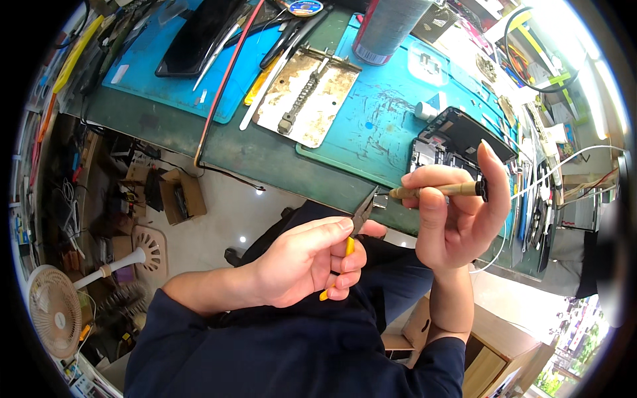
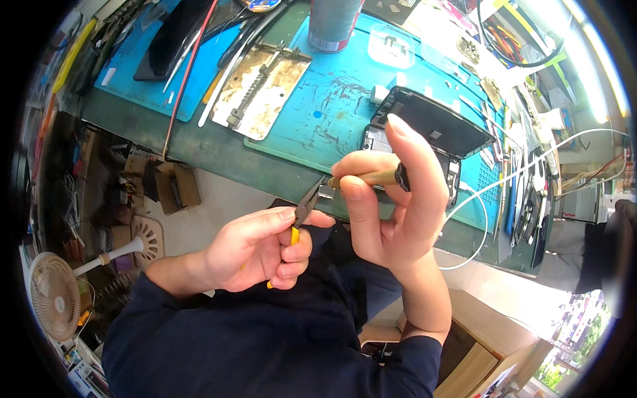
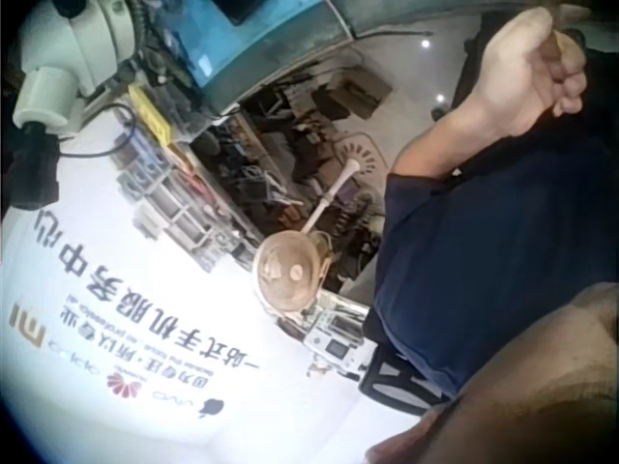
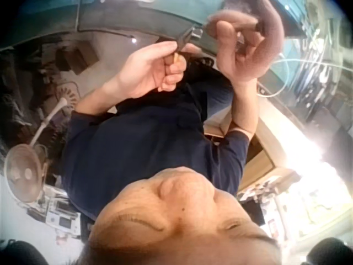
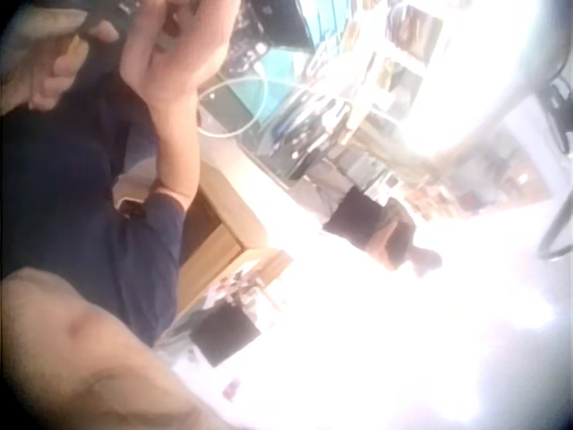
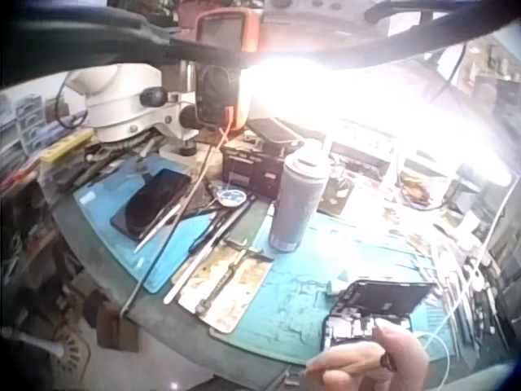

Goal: The person works on a disassembled smartphone at a cluttered workbench. They use a yellow-handled screwdriver to remove screws, then use pliers to handle small components. Later, they use a soldering iron to work on the phone's internal circuitry.

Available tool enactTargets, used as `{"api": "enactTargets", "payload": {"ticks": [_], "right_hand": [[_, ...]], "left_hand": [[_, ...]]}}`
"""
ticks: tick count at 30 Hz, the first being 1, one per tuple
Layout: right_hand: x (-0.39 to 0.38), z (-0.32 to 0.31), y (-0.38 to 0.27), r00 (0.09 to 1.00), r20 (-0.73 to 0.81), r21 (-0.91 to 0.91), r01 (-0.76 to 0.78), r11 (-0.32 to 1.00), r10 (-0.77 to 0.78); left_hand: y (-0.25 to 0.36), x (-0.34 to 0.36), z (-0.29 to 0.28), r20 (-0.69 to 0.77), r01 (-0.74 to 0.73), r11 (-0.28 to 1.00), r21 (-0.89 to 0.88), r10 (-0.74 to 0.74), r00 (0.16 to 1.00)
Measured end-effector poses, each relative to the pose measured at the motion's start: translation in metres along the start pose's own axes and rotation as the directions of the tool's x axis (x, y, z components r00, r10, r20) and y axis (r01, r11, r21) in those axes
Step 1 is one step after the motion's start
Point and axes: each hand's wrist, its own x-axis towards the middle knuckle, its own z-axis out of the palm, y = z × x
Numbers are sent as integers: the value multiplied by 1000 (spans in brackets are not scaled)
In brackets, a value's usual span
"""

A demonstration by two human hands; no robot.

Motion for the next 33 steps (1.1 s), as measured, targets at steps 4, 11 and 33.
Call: {"api": "enactTargets", "payload": {"ticks": [4,11,33], "right_hand": [[-1,5,6,1000,-24,-5,-12,1000,12],[0,7,6,996,-84,-5,-34,999,34],[23,-11,-19,994,108,-232,26,972,-1]], "left_hand": [[1,-1,2,-18,4,1000,-7,-4,1000],[3,-1,2,-9,22,1000,-11,-22,1000],[2,-1,1,-13,22,1000,9,-22,1000]]}}
